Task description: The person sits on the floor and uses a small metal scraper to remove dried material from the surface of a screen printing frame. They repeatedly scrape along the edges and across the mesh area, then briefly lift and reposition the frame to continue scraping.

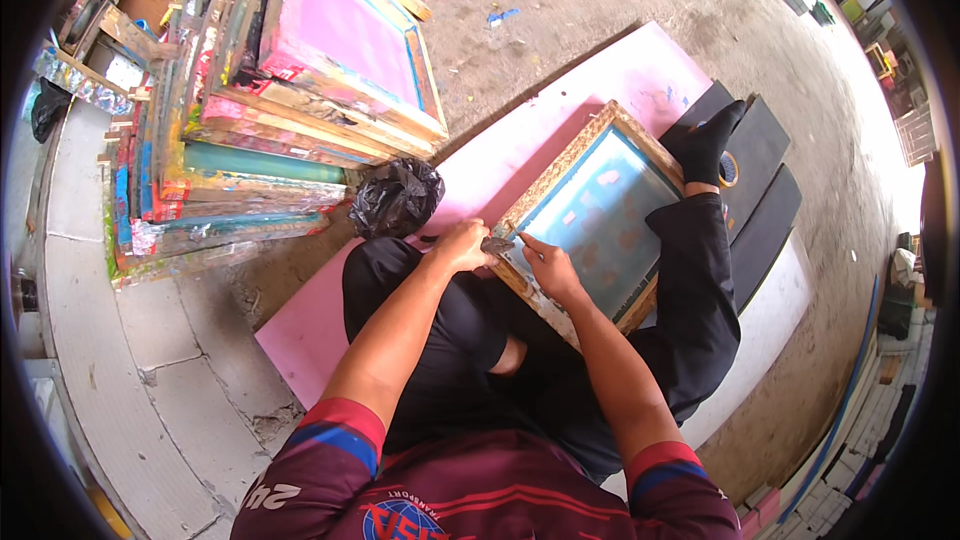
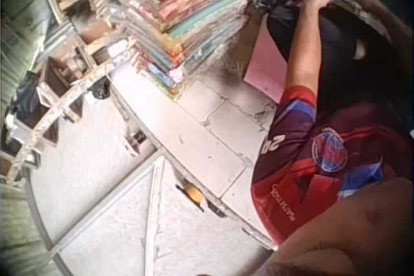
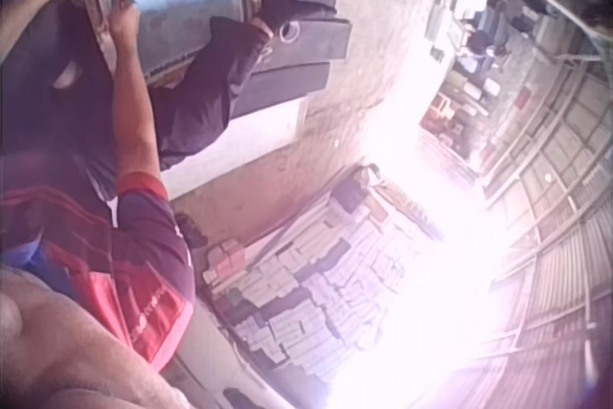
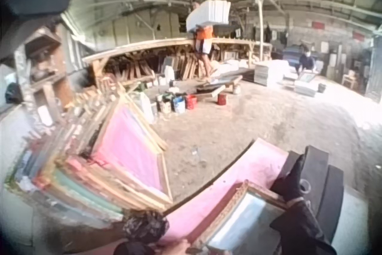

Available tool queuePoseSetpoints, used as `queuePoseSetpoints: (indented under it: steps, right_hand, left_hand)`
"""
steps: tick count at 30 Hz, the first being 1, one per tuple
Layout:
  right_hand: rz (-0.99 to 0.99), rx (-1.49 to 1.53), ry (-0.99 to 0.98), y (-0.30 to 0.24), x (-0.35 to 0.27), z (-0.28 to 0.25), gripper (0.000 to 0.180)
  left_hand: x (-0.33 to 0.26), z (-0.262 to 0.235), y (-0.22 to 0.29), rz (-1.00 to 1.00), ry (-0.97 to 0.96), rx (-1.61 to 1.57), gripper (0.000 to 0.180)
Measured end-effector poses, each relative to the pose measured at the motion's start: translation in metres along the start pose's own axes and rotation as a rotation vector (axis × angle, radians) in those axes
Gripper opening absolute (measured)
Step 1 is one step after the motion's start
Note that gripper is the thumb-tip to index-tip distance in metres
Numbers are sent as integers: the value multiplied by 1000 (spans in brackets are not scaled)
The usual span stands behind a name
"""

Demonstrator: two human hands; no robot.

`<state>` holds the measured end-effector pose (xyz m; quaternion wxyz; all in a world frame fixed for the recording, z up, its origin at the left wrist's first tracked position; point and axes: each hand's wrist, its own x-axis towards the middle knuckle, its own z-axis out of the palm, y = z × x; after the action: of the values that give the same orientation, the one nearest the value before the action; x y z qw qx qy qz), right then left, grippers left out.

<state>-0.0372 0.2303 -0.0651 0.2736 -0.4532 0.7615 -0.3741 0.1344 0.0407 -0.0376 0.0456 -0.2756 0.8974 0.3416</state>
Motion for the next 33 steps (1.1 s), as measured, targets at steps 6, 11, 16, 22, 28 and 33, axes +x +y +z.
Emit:
queuePoseSetpoints:
  steps: [6,11,16,22,28,33]
  right_hand:
    - [968,1010,-479,-47,23,-48,45]
    - [472,330,-236,-41,2,-32,43]
    - [281,-241,-127,-79,-31,-27,45]
    - [313,-326,-151,-89,-28,-29,43]
    - [328,-419,-214,-99,-22,-27,48]
    - [404,-490,-231,-112,-20,-9,52]
  left_hand:
    - [-4,1,-5,-18,-33,-22,56]
    - [1,0,3,-7,-17,5,56]
    - [-4,-3,3,-44,-35,1,55]
    - [-2,-4,5,-45,-47,-21,55]
    - [-3,-5,7,-50,-56,24,53]
    - [-3,-5,10,-15,-50,114,53]
